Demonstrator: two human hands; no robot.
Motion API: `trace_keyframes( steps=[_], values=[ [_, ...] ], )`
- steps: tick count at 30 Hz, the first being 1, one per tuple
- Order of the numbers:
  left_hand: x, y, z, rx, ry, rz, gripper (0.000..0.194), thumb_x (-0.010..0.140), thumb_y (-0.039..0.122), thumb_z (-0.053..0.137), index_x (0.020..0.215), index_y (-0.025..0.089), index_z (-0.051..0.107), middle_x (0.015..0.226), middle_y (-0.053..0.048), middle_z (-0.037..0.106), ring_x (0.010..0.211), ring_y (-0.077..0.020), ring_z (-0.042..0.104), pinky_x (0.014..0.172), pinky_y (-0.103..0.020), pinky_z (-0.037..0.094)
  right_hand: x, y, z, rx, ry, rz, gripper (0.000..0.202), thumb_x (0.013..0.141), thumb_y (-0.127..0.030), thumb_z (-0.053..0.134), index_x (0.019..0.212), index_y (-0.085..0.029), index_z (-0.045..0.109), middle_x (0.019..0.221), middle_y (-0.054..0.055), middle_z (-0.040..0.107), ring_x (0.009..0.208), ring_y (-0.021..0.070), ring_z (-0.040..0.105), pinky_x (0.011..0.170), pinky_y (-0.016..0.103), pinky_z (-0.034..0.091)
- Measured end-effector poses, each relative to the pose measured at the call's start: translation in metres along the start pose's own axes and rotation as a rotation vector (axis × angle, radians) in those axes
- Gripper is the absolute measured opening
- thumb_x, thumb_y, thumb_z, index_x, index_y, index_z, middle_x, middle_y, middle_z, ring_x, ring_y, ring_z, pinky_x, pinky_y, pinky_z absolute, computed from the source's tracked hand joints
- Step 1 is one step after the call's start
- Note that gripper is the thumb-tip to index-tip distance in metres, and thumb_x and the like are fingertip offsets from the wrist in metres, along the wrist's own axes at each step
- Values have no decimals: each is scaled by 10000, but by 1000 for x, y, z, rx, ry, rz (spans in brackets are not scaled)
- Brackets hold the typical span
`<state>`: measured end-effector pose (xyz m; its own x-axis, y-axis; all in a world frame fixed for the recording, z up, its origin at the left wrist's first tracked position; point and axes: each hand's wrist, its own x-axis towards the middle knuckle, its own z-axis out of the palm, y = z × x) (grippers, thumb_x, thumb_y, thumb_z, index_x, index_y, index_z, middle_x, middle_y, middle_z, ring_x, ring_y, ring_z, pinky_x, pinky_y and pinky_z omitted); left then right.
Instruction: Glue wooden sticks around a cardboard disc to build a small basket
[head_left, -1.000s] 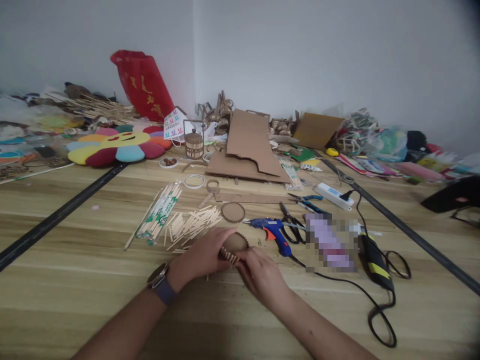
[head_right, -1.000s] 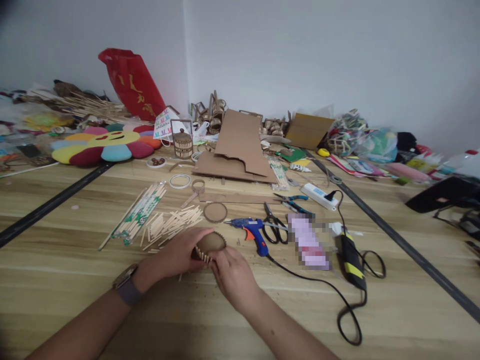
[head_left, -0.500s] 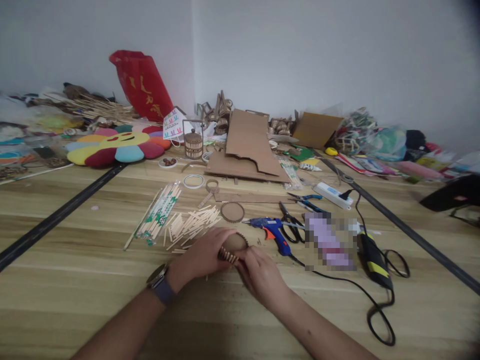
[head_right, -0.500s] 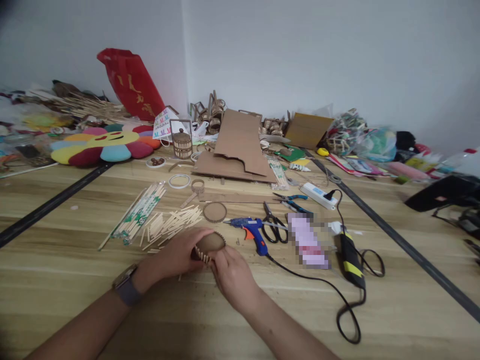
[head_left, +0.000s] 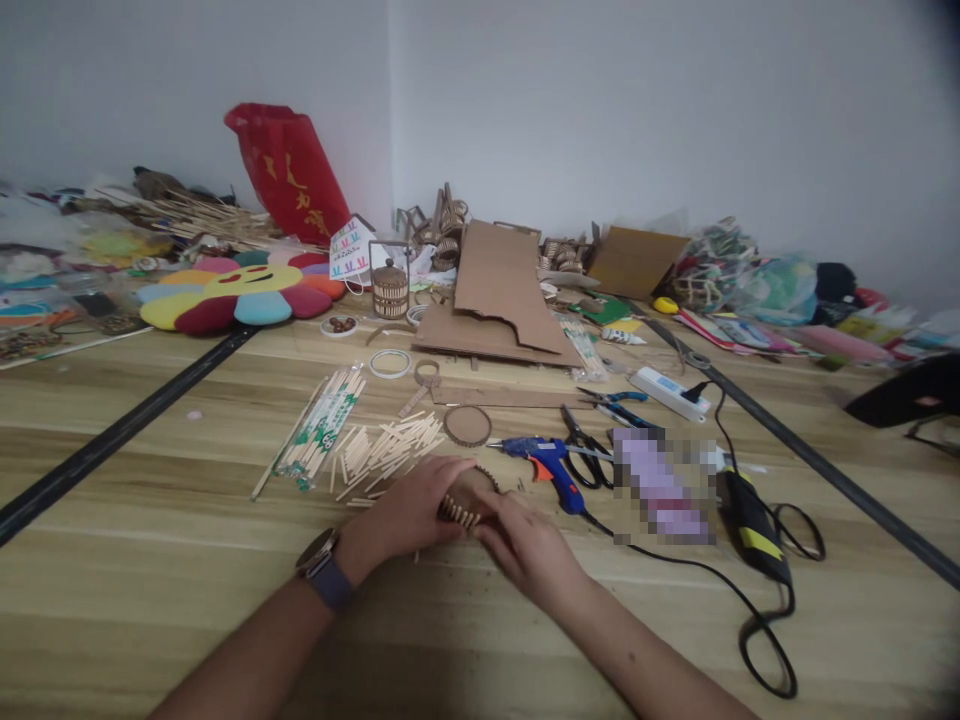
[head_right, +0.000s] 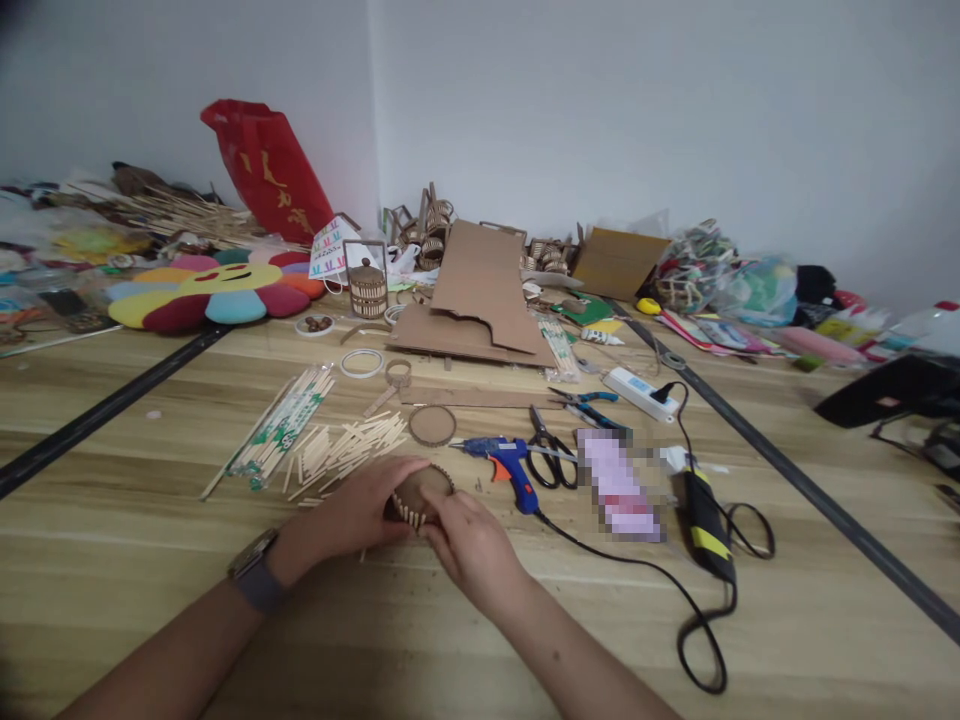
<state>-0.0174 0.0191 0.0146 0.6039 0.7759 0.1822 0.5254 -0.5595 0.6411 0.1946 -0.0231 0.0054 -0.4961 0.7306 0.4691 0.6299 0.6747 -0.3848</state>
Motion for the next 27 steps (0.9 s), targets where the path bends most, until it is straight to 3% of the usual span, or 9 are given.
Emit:
trace_keyframes(
  steps=[3, 6, 9, 13, 16, 20, 27],
  values=[
    [-2, 2, -2, -18, -6, -18, 775, 708, 112, 711, 1423, 208, 429, 1472, -128, 516, 1362, -309, 471, 1165, -502, 355, 1, 4, -11, 47, 11, 21, 291, 962, -215, 557, 1252, -194, 567, 979, 96, 735, 877, 229, 695, 760, 337, 563],
    [-4, 3, -5, -27, -20, -58, 840, 711, 115, 728, 1468, 232, 382, 1554, -127, 421, 1439, -309, 382, 1202, -518, 295, 3, 18, -26, -3, 81, 48, 157, 980, -246, 528, 1072, -216, 651, 971, 91, 743, 905, 238, 687, 817, 372, 541],
    [-6, 2, -5, -34, -53, -91, 901, 718, 178, 787, 1499, 252, 344, 1609, -130, 327, 1491, -316, 288, 1222, -543, 242, 4, 40, -41, -113, 174, 232, 183, 974, -286, 514, 932, -202, 671, 889, 92, 727, 855, 248, 668, 784, 377, 523],
    [-7, 3, -2, -38, -72, -108, 969, 713, 225, 824, 1526, 263, 299, 1633, -138, 265, 1508, -330, 239, 1224, -553, 235, 2, 64, -55, -256, 53, 555, 214, 935, -333, 559, 966, -157, 676, 963, 131, 716, 928, 290, 660, 818, 400, 507],
    [-6, 5, 1, -30, -49, -124, 984, 707, 216, 822, 1533, 255, 286, 1637, -144, 249, 1510, -343, 227, 1221, -556, 245, 1, 68, -59, -291, -75, 691, 286, 928, -390, 583, 997, -132, 685, 1005, 154, 723, 935, 298, 675, 808, 385, 505],
    [-5, 8, 4, -13, -19, -112, 961, 714, 161, 778, 1531, 235, 278, 1625, -149, 280, 1501, -341, 256, 1222, -556, 243, 0, 65, -58, -335, -141, 661, 312, 909, -418, 620, 1008, -140, 721, 983, 154, 732, 897, 298, 692, 750, 355, 498],
    [-4, 8, 8, 9, 47, -75, 920, 703, 100, 699, 1515, 237, 289, 1585, -141, 363, 1472, -320, 328, 1215, -540, 271, -2, 68, -55, -330, -100, 583, 209, 896, -300, 622, 981, -140, 727, 935, 161, 751, 850, 292, 704, 724, 345, 505]
  ],
)
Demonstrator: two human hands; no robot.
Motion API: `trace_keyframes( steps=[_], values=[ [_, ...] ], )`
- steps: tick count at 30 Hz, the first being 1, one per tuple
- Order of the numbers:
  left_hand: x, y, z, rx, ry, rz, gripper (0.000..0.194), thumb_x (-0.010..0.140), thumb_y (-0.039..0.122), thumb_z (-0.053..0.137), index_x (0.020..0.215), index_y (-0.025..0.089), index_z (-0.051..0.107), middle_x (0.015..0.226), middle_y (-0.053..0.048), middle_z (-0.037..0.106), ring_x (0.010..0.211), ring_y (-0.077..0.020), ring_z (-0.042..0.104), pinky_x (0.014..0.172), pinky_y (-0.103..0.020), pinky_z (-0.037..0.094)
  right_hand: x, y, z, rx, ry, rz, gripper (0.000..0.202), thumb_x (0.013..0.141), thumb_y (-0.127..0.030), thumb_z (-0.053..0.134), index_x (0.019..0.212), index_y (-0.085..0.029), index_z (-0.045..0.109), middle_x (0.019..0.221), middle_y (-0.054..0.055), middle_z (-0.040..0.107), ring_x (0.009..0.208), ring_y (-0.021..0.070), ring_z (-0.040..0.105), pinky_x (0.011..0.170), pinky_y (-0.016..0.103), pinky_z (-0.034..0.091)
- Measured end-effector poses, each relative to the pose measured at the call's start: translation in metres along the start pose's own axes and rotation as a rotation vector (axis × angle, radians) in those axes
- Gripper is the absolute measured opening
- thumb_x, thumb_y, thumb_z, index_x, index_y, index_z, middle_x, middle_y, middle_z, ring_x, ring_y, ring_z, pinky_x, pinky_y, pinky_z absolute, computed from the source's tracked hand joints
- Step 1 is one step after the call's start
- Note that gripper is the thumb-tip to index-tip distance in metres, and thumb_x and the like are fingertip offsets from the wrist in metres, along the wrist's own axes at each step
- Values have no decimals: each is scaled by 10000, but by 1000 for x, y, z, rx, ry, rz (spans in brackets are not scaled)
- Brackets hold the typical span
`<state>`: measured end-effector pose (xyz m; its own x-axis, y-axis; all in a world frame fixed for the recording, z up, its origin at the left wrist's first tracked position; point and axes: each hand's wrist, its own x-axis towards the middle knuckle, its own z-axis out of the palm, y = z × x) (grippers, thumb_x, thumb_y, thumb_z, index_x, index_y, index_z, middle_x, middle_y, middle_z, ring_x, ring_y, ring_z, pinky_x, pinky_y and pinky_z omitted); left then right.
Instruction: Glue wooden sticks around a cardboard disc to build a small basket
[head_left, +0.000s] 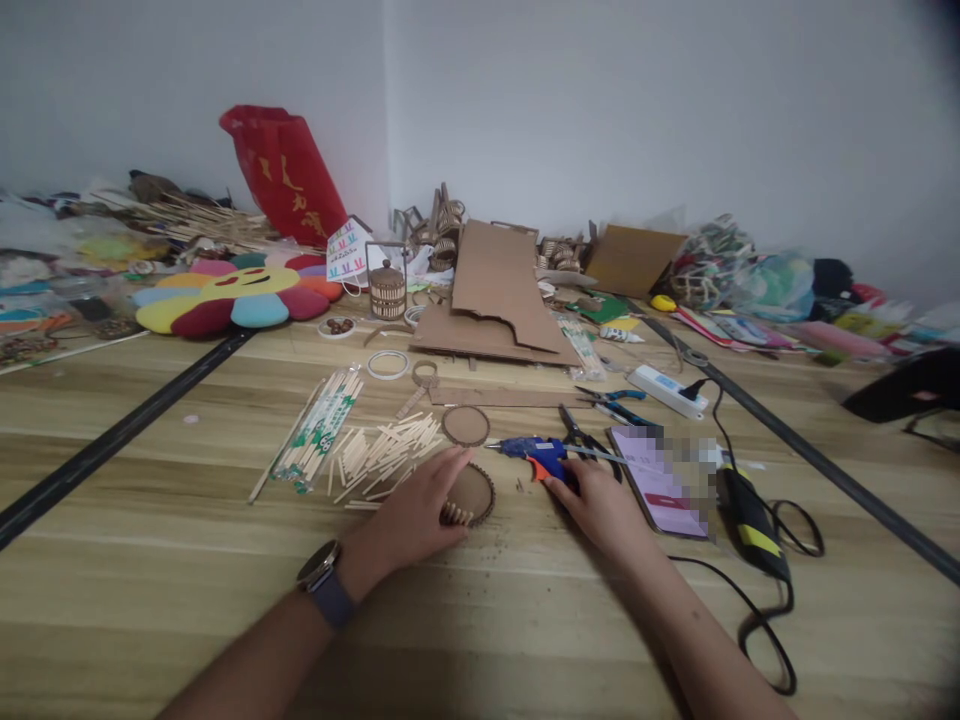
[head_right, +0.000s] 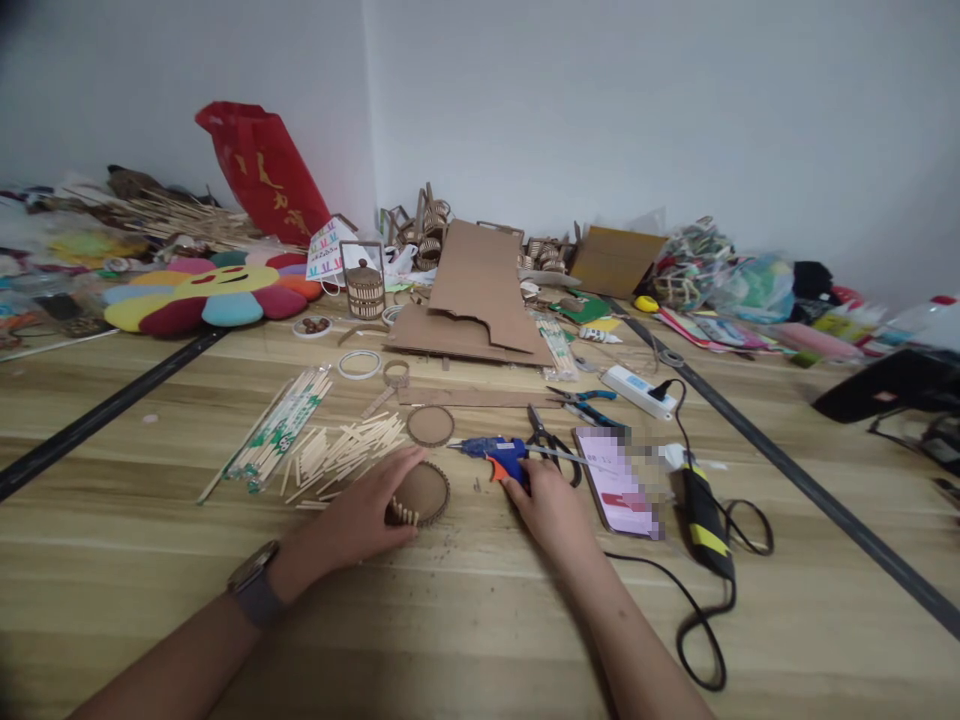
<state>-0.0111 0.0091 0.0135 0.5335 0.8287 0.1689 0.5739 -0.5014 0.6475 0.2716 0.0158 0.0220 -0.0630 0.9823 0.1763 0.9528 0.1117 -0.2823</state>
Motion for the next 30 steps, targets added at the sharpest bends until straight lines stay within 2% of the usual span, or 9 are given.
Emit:
trace_keyframes(
  steps=[3, 8, 12, 15, 17, 20, 24, 27, 30],
  values=[
    [0, -1, 1, 11, 40, 3, 914, 693, 92, 680, 1509, 245, 299, 1564, -135, 391, 1460, -319, 348, 1209, -535, 286, 0, 0, -1, 46, 3, 35, 224, 904, -301, 600, 1000, -133, 713, 962, 182, 759, 871, 309, 713, 729, 359, 513],
    [1, -4, 2, 7, 76, -10, 924, 692, 100, 687, 1509, 256, 286, 1547, -128, 398, 1450, -326, 359, 1206, -550, 281, 0, -5, -6, 182, 46, 85, 226, 883, -329, 587, 1014, -168, 675, 962, 147, 760, 849, 285, 706, 709, 346, 511],
    [1, -4, 2, 6, 79, -36, 927, 685, 102, 699, 1506, 229, 289, 1539, -147, 394, 1445, -324, 361, 1203, -540, 292, -2, -14, -10, 394, 120, 51, 322, 844, -404, 572, 1061, -170, 620, 1001, 123, 732, 867, 267, 678, 750, 364, 519],
    [1, -4, 2, 7, 85, -34, 932, 684, 102, 693, 1509, 245, 282, 1534, -138, 403, 1441, -325, 365, 1199, -553, 291, -4, -19, -14, 576, 170, 57, 360, 787, -450, 608, 1028, -182, 609, 918, 80, 719, 788, 232, 653, 712, 338, 521],
    [1, -4, 1, 2, 84, -32, 936, 684, 102, 682, 1512, 265, 276, 1535, -125, 404, 1440, -325, 366, 1197, -558, 290, -6, -21, -18, 665, 121, 85, 350, 743, -479, 650, 948, -195, 643, 832, 53, 715, 747, 227, 642, 684, 331, 522],
    [2, -5, 1, -3, 80, -40, 943, 678, 99, 674, 1515, 266, 273, 1532, -124, 407, 1440, -327, 365, 1201, -559, 282, -9, -21, -24, 758, -96, 116, 359, 701, -527, 713, 845, -198, 710, 795, 53, 727, 760, 242, 654, 674, 338, 528],
    [3, -6, 2, -11, 90, -35, 946, 666, 93, 672, 1512, 261, 283, 1518, -127, 425, 1434, -327, 375, 1202, -556, 280, -14, -24, -28, 841, -323, 172, 455, 699, -604, 723, 889, -191, 754, 774, 47, 715, 718, 217, 641, 647, 322, 529],
    [3, -8, 2, -18, 90, -34, 932, 668, 101, 676, 1507, 245, 299, 1515, -134, 430, 1435, -329, 373, 1201, -549, 284, -18, -28, -26, 832, -387, 127, 436, 674, -580, 767, 902, -208, 761, 809, 43, 720, 739, 214, 637, 656, 312, 540],
    [3, -8, 2, -3, 94, -44, 926, 669, 103, 686, 1505, 227, 309, 1514, -142, 431, 1437, -329, 368, 1202, -542, 285, -25, -28, -20, 842, -391, 51, 388, 705, -554, 761, 879, -207, 761, 801, 37, 725, 752, 214, 646, 674, 307, 553]
  ],
)
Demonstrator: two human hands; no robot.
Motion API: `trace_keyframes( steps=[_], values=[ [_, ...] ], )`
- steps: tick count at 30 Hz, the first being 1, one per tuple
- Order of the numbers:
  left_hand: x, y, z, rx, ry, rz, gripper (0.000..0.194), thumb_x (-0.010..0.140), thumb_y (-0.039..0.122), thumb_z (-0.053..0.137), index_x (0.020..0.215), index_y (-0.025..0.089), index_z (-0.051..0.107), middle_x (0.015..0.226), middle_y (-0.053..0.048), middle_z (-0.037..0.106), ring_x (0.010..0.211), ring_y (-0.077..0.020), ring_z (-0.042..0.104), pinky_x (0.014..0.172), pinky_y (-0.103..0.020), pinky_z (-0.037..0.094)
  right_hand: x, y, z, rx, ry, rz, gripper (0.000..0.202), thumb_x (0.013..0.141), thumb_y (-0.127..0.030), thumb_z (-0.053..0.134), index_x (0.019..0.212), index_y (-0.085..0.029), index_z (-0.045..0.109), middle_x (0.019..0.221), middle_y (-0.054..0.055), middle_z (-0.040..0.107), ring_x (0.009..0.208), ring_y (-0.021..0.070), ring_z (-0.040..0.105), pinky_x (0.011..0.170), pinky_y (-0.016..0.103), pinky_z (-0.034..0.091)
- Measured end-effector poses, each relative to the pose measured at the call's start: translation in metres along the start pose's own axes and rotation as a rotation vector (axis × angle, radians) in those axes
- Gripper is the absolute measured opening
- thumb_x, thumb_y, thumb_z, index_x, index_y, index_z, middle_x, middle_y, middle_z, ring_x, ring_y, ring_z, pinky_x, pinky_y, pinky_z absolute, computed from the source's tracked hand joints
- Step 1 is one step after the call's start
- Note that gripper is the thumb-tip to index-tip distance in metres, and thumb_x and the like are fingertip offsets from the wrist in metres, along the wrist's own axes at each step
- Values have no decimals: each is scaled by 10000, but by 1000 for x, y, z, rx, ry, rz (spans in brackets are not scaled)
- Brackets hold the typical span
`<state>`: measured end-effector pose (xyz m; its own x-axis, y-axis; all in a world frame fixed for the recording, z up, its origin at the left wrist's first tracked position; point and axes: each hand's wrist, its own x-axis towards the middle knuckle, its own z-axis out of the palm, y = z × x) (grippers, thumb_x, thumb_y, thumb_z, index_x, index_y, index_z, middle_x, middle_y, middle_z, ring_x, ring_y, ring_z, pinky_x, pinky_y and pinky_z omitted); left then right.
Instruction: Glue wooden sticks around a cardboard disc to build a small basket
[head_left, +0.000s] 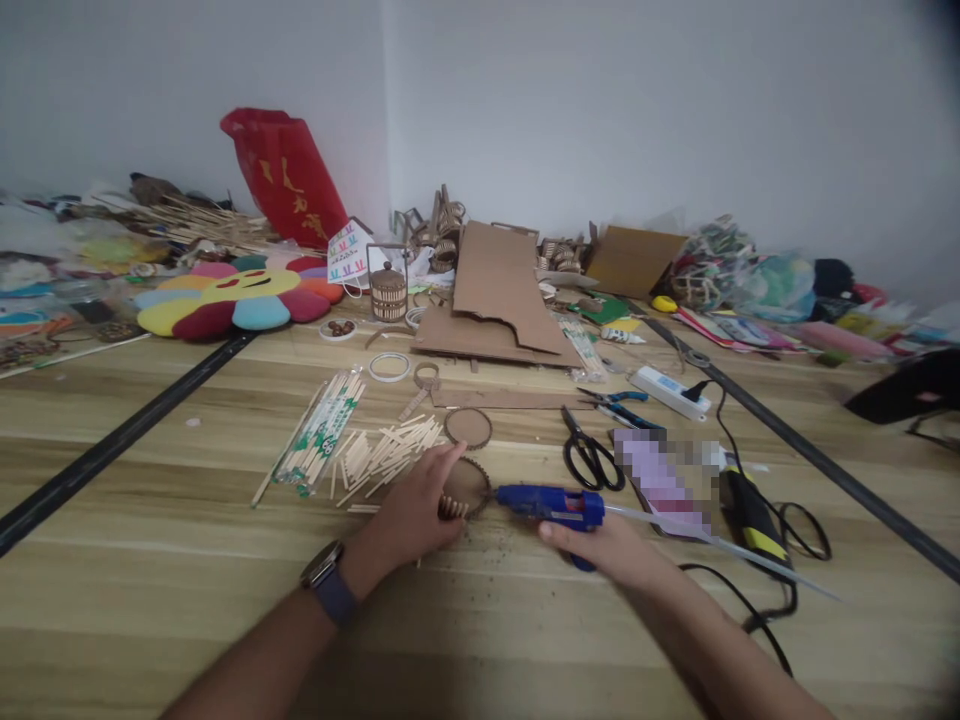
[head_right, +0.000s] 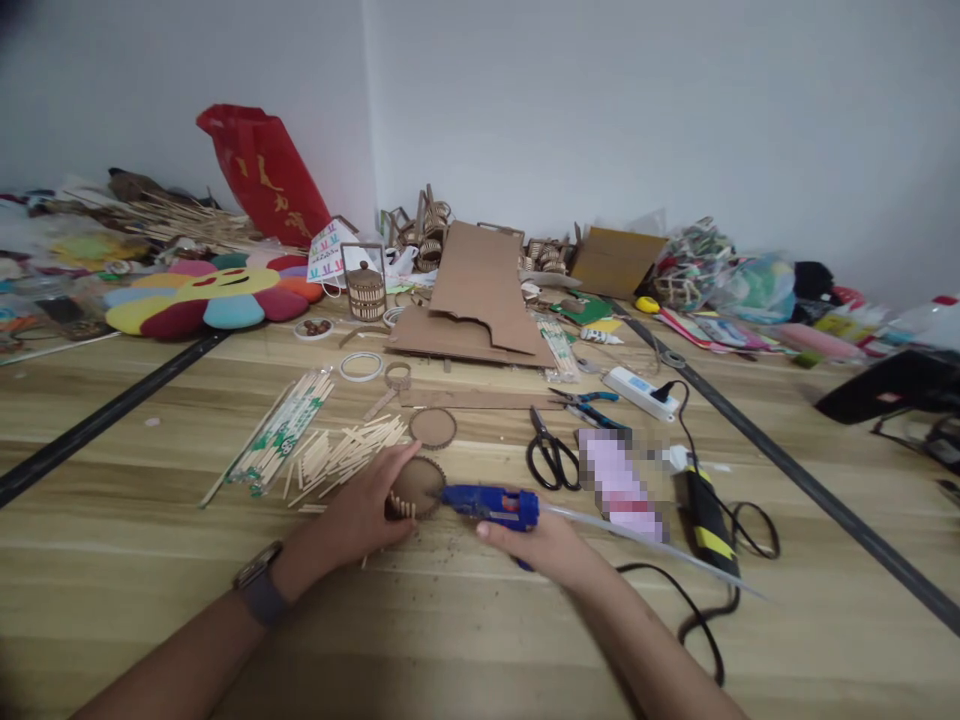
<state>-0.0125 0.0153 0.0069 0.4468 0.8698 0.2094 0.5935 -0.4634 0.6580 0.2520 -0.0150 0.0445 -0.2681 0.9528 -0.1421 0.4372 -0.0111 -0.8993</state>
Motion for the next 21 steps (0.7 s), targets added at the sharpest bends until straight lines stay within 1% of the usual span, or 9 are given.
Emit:
trace_keyframes(
  steps=[2, 4, 6, 7, 11, 13, 17, 21],
  values=[
    [0, 0, 0, 5, 0, -8, 929, 668, 104, 698, 1506, 218, 312, 1521, -145, 423, 1439, -328, 366, 1204, -532, 288, -3, 5, 3, -3, 18, -4, 395, 749, -561, 724, 905, -201, 765, 793, 41, 736, 761, 223, 661, 689, 320, 565],
    [0, 0, 0, 2, -5, -16, 936, 667, 111, 713, 1507, 212, 312, 1528, -150, 415, 1441, -329, 363, 1206, -527, 288, -5, 7, 6, -33, 18, -8, 401, 761, -550, 717, 948, -199, 766, 858, 56, 761, 818, 246, 687, 747, 350, 579],
    [0, 1, 0, 3, -7, -28, 941, 668, 117, 719, 1509, 208, 309, 1529, -156, 416, 1443, -334, 359, 1207, -530, 284, -7, 7, 8, -79, -19, -31, 385, 768, -530, 709, 967, -205, 766, 939, 67, 775, 864, 264, 707, 799, 376, 584],
    [0, 1, 0, 7, -5, -34, 942, 666, 116, 719, 1509, 206, 308, 1526, -159, 420, 1443, -336, 359, 1207, -534, 282, -8, 7, 9, -107, -34, -48, 371, 776, -522, 697, 961, -209, 767, 952, 69, 776, 862, 267, 713, 796, 377, 588],
    [0, 2, 0, 18, -2, -37, 941, 664, 118, 717, 1506, 200, 305, 1525, -164, 424, 1444, -335, 361, 1209, -536, 276, -10, 5, 14, -218, -19, -155, 320, 821, -501, 640, 894, -214, 761, 885, 72, 765, 785, 256, 716, 698, 341, 595],
    [0, 2, 0, 17, -3, -31, 940, 666, 124, 721, 1505, 192, 305, 1528, -170, 421, 1442, -336, 365, 1209, -536, 277, -10, 5, 17, -266, 0, -195, 320, 829, -499, 628, 868, -206, 752, 857, 76, 756, 767, 253, 710, 681, 334, 587],
    [0, 1, 0, 26, 8, -28, 932, 663, 119, 716, 1502, 186, 317, 1523, -170, 430, 1433, -340, 380, 1203, -538, 290, -10, 4, 20, -341, 14, -217, 355, 838, -524, 618, 855, -192, 741, 845, 88, 744, 791, 260, 703, 729, 357, 576],
    [-1, -2, 2, 30, 25, -15, 931, 661, 113, 708, 1503, 199, 320, 1514, -161, 443, 1429, -340, 386, 1199, -544, 298, -10, 2, 21, -358, -28, -254, 342, 874, -513, 591, 857, -204, 736, 870, 86, 740, 827, 257, 694, 785, 374, 563]
  ],
)
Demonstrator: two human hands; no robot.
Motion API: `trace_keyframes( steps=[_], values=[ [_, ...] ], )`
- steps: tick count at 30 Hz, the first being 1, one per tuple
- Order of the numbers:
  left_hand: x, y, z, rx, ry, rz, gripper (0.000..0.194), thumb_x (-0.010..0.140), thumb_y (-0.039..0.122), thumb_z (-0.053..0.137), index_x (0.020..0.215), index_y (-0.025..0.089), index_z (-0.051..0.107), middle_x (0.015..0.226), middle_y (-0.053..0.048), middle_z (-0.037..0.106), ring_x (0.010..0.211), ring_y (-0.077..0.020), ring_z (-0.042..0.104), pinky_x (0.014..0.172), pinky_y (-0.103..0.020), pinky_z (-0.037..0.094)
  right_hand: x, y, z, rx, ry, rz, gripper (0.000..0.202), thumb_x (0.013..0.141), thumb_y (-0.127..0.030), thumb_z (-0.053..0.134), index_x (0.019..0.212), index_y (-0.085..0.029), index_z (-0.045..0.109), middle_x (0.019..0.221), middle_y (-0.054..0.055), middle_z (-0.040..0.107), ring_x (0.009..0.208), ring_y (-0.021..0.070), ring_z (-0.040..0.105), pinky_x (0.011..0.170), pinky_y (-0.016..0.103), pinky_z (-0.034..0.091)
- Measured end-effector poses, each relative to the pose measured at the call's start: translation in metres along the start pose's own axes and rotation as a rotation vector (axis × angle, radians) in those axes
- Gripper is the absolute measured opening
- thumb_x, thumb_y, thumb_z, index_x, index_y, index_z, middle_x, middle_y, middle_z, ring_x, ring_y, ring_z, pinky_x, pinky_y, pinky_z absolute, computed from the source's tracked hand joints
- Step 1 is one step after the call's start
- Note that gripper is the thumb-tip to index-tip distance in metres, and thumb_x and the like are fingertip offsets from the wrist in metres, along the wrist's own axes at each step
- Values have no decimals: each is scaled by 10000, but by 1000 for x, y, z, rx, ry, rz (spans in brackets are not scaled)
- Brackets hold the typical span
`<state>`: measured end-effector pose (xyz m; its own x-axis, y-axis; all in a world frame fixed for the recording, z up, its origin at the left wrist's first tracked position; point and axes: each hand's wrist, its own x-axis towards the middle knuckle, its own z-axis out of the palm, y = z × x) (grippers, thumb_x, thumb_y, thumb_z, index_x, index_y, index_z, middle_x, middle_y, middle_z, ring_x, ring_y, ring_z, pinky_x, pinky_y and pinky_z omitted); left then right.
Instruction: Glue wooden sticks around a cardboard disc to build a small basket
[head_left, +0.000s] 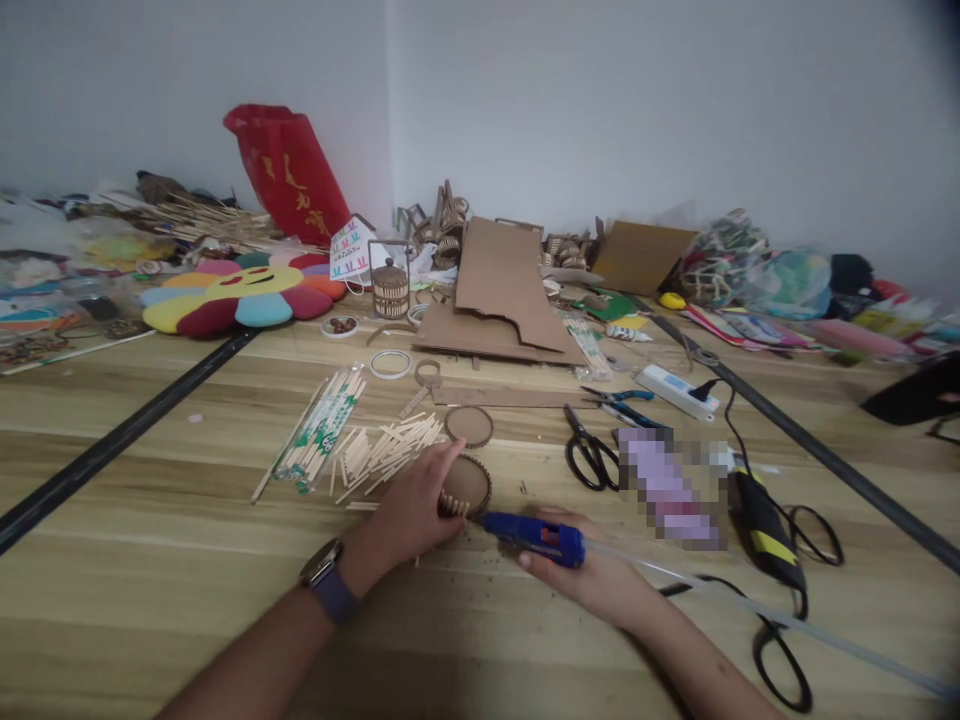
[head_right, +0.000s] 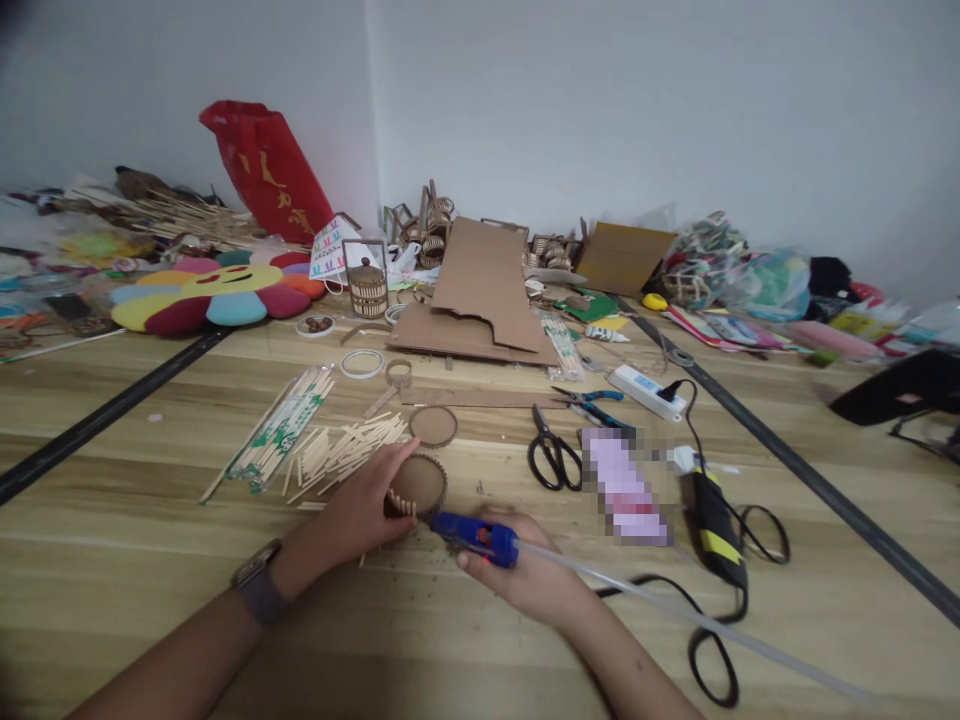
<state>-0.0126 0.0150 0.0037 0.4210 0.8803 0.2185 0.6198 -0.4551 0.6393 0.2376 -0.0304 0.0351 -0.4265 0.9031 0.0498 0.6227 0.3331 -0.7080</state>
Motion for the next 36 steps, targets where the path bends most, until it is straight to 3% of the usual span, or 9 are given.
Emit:
trace_keyframes(
  steps=[9, 36],
  values=[
    [1, -1, 1, 2, -1, 17, 925, 659, 126, 708, 1495, 206, 321, 1506, -158, 447, 1418, -338, 401, 1191, -547, 307, 2, 2, 3, -29, -31, -69, 283, 890, -457, 582, 853, -218, 729, 845, 64, 719, 806, 242, 672, 765, 356, 521],
    [2, 3, 0, 20, -15, 9, 907, 657, 111, 676, 1490, 177, 323, 1481, -167, 458, 1399, -330, 416, 1177, -524, 331, 3, 6, 7, -95, -28, -76, 271, 894, -438, 575, 794, -208, 679, 773, 51, 674, 752, 223, 641, 698, 333, 485]
  ],
)
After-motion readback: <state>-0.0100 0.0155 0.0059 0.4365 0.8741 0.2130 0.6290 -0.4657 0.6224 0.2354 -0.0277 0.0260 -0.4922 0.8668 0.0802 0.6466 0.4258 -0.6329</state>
